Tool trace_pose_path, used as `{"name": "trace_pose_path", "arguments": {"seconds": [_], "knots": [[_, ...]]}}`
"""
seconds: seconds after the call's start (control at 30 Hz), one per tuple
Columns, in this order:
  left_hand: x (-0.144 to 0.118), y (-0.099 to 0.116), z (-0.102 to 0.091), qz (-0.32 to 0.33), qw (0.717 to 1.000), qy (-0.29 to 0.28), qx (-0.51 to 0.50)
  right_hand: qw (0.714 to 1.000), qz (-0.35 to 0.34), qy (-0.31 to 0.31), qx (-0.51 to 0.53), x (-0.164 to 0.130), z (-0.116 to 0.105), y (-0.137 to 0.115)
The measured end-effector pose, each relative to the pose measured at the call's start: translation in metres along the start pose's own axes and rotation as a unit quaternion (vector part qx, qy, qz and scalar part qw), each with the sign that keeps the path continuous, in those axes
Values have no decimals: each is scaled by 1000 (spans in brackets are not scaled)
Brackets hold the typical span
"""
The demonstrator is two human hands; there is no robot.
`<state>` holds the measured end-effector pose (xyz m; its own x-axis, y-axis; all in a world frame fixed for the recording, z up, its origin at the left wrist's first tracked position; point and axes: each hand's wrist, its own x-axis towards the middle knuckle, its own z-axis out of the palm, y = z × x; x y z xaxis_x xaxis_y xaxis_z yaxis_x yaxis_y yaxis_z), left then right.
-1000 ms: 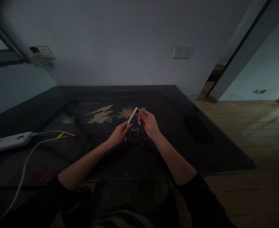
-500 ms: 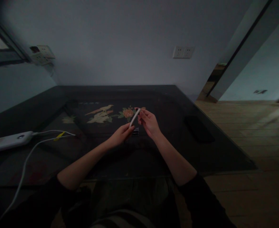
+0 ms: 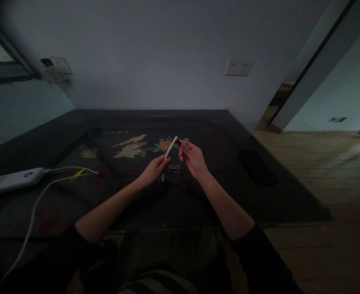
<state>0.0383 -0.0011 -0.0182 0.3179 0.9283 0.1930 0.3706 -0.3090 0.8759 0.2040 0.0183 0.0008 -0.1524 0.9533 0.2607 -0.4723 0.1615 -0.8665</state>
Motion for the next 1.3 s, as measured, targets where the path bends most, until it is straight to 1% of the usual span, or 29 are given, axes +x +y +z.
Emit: {"name": "trace_pose_path", "arguments": {"seconds": [0.3, 0.5, 0.67, 0.83, 0.97, 1.1, 1.17, 1.23, 1.3], "knots": [[-2, 7, 0, -6, 999, 26, 27, 1000, 0, -10, -2, -1, 0, 0], [-4, 9, 2, 0, 1000, 14, 24, 1000, 6, -18, 5, -1, -1, -1], [-6, 6, 4, 6, 1000, -17, 8, 1000, -7, -25, -1, -1, 0, -3], [-9, 10, 7, 4, 998, -52, -18, 1000, -6, -24, 8, -2, 1, -3], [-11, 13, 7, 17, 993, -93, -64, 1000, -3, -21, 23, -2, 2, -4], [-12, 12, 6, 9, 982, -145, -121, 999, -8, -32, 19, -3, 2, -4], [-11, 11, 6, 3, 977, -157, -143, 999, -10, -36, 16, -2, 2, -4], [-10, 11, 6, 2, 980, -142, -137, 999, -10, -34, 16, -2, 1, -4], [-9, 11, 6, 1, 988, -109, -108, 999, -8, -29, 17, -2, 1, -3]]}}
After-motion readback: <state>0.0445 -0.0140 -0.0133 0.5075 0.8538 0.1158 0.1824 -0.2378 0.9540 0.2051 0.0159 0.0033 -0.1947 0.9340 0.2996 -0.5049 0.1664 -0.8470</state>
